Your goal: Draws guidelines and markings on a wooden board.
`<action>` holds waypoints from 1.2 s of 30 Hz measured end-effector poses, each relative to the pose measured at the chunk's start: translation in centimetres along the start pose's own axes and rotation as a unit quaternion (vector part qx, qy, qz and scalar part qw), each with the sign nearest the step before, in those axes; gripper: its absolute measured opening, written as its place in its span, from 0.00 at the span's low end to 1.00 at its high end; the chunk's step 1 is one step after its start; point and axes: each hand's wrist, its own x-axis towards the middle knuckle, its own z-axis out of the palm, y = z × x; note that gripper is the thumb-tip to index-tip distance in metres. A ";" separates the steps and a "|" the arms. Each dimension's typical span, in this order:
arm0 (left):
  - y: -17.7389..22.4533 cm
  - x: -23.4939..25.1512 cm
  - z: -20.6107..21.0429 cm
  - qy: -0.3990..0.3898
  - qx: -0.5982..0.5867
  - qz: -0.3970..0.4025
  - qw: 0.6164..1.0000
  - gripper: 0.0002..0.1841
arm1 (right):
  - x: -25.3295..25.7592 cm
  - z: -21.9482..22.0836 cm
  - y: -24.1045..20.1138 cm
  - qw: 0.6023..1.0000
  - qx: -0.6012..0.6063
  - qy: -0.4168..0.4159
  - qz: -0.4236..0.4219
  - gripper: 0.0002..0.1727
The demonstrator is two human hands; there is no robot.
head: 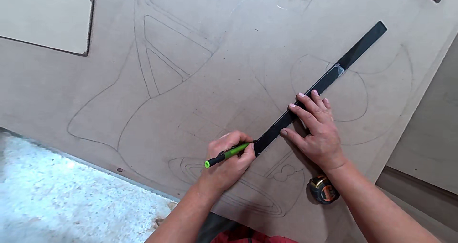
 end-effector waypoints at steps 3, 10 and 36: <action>0.0 0.0 0.0 -0.002 0.005 0.001 1.000 0.04 | 0.0 -0.1 -0.1 1.000 -0.003 -0.002 0.002 0.36; 1.1 2.0 1.6 -0.002 0.002 0.004 1.000 0.04 | 0.0 -0.1 0.0 1.000 -0.003 0.001 0.001 0.35; -7.1 -26.4 -8.1 -0.006 0.334 -0.189 0.923 0.20 | -12.7 -4.7 -2.7 0.995 0.021 -0.043 0.087 0.39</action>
